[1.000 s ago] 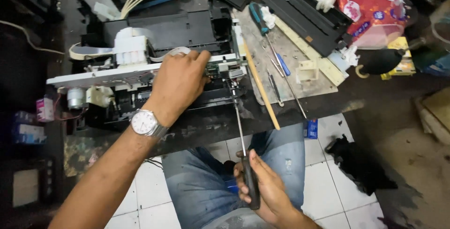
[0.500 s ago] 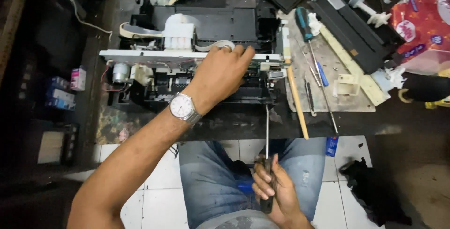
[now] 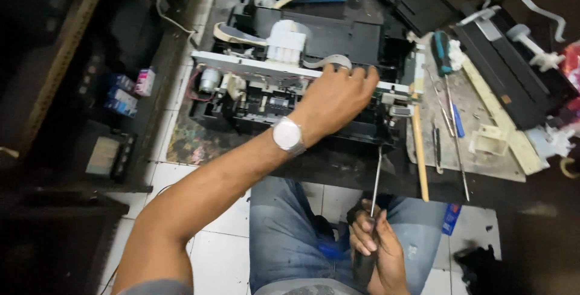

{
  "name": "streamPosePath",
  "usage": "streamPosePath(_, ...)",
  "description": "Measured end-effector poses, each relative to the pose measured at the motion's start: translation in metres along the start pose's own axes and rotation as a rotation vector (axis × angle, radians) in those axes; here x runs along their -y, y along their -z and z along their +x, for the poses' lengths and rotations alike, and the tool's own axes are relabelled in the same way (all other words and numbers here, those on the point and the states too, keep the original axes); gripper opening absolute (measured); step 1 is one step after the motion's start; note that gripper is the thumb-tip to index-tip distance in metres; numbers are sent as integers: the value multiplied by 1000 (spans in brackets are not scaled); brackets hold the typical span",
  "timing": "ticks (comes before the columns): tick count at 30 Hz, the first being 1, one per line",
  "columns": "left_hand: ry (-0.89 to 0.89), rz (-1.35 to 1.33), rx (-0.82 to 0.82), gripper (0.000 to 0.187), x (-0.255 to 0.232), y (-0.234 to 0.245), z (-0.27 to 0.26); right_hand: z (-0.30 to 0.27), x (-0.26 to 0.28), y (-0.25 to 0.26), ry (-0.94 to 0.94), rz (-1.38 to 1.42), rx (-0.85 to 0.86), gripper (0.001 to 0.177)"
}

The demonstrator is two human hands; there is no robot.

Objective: The person uses a screwdriver to remove screws from a circuit board inside a disassembled electronic device. They then use the screwdriver to pry open a small white plastic component and place it on the table.

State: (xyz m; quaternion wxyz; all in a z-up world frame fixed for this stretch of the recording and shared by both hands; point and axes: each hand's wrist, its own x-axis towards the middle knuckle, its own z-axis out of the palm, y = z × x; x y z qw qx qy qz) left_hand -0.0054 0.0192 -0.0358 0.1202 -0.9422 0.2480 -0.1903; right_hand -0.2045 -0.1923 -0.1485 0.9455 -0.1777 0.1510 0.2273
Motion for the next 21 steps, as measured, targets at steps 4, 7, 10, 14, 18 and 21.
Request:
streamPosePath(4, 51, -17, -57, 45, -3, -6, 0, 7, 16, 23, -65, -314, -142, 58)
streamPosePath(7, 83, -14, -98, 46, -3, -7, 0, 4, 22, 11, -26, -396, -245, 71)
streamPosePath(10, 75, -76, -9, 53, -2, -6, 1, -20, 11, -90, -113, -662, -703, 63)
streamPosePath(14, 72, -96, 27, 59, -3, -6, 0, -32, -1, -101, 59, -1141, -724, 67)
streamPosePath(18, 88, -53, -58, 55, -8, -13, 1, -30, -3, -79, 158, -923, -607, 55)
streamPosePath(21, 78, -157, -47, 47, -6, -13, 1, -2, 11, 48, 35, -286, 154, 58)
